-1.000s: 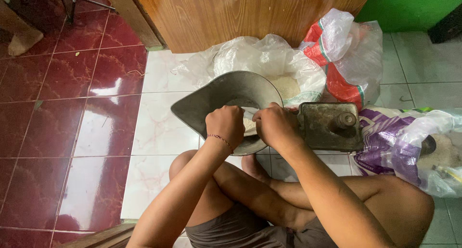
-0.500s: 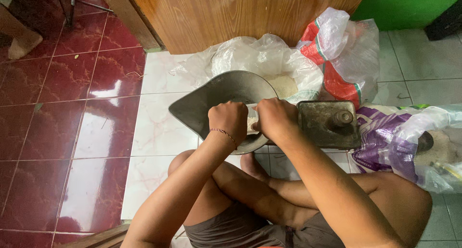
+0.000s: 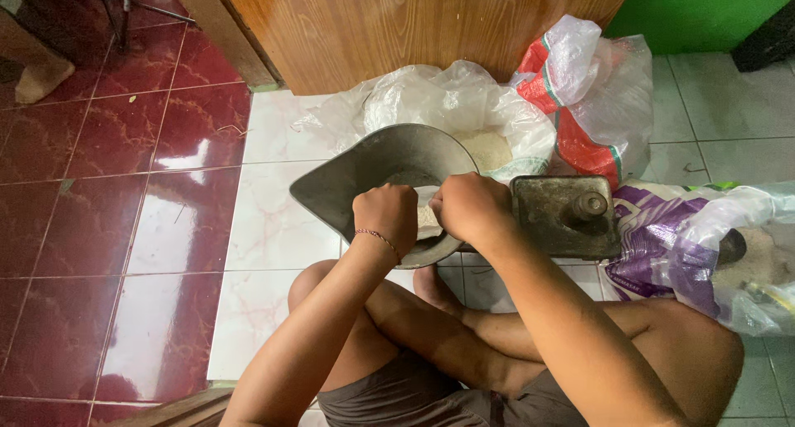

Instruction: The person scoops grain from a bag using a metal can and transfers it into a plastic bag resting on a scale.

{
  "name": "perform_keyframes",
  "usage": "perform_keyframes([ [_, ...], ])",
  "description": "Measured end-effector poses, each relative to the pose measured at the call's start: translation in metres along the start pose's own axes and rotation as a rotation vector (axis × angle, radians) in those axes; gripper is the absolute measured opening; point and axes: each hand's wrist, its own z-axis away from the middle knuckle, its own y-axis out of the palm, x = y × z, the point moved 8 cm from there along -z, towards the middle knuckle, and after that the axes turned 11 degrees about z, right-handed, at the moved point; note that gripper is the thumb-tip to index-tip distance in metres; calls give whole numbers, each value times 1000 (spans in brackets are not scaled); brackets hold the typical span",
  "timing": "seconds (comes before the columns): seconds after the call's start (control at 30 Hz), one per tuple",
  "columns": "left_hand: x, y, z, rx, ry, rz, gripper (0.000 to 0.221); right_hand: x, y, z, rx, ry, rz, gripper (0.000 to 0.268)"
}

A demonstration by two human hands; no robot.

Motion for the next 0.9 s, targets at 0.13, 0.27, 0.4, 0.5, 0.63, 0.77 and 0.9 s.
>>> perform_keyframes([
  [0.13,4,0,0,-17,32,80,14,2,-12,18,29,-42,-118,31],
  [0.27,5,-5,4,-16,38,234,18,-2,-27,33,8,-81,-260,34],
  [0.4,13,-3,14,-7,15,288,24,-39,-21,41,-310,-211,-547,24],
  [0.5,16,-19,27,-21,-7,407,24,-112,-11,63,-600,-187,-758,16],
  [0.63,33,-31,29,-152,-63,673,16,-310,66,84,-1022,186,-762,17],
  [0.77,44,-24,30,-375,-72,1015,28,-496,208,126,-1053,609,-408,30],
  [0.9,42,-16,27,-492,74,994,31,-493,219,116,-849,692,-316,26],
])
